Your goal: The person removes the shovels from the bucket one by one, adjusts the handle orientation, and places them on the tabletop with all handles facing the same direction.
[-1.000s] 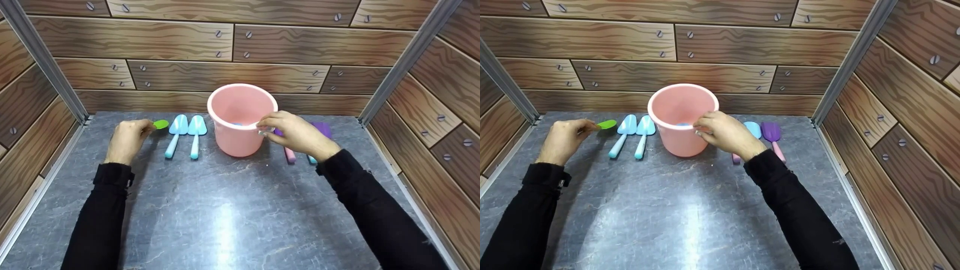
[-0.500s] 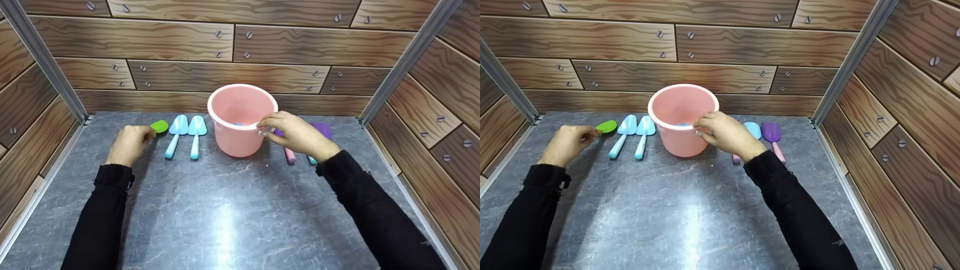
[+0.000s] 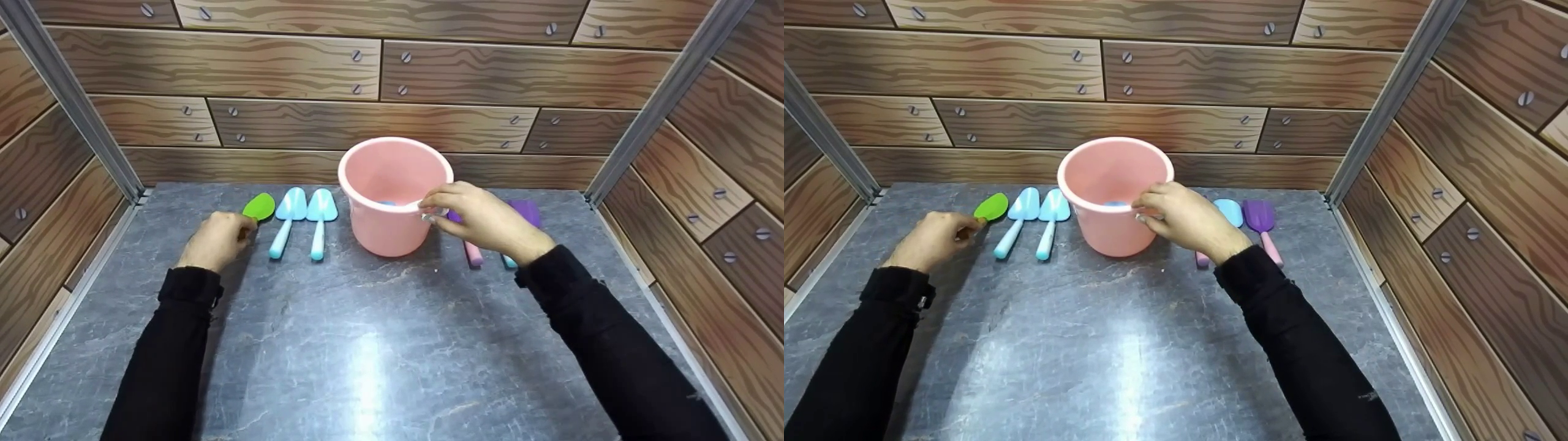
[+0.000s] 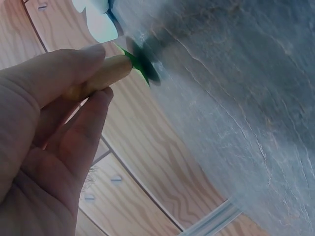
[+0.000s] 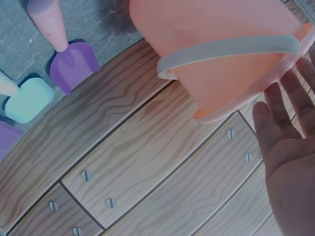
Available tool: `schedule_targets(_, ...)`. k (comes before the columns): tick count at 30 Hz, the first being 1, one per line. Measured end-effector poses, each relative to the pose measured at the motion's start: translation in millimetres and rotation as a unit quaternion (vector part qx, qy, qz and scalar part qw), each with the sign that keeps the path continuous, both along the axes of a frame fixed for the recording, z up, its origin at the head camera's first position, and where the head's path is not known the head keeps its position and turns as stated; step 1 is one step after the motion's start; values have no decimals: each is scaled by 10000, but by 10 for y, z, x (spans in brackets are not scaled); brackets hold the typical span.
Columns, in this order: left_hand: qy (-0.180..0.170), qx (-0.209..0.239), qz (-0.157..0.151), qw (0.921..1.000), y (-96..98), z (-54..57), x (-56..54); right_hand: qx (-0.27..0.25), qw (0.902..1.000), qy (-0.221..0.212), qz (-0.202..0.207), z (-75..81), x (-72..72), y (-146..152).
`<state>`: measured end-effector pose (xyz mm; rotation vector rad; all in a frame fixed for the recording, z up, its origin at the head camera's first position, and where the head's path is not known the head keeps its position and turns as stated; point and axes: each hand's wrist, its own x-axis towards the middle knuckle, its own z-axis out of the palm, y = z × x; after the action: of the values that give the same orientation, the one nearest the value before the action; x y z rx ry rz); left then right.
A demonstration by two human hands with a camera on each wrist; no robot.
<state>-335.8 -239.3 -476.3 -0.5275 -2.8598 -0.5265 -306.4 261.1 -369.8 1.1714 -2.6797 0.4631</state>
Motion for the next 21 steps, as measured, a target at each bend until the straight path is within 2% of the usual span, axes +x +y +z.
schedule_targets(9, -300, -254, -202, 9990, 17, -28, -47, 8, 9999, -101, -25, 4, -8, 12)
schedule_targets(17, -485, -233, -238, 9983, 30, -61, -52, -9, 9994, -215, 264, 77, -60, 84)
schedule_targets(21, -430, -230, -237, 9985, 33, -45, -33, 7, 9988, -400, 293, 110, -73, 104)
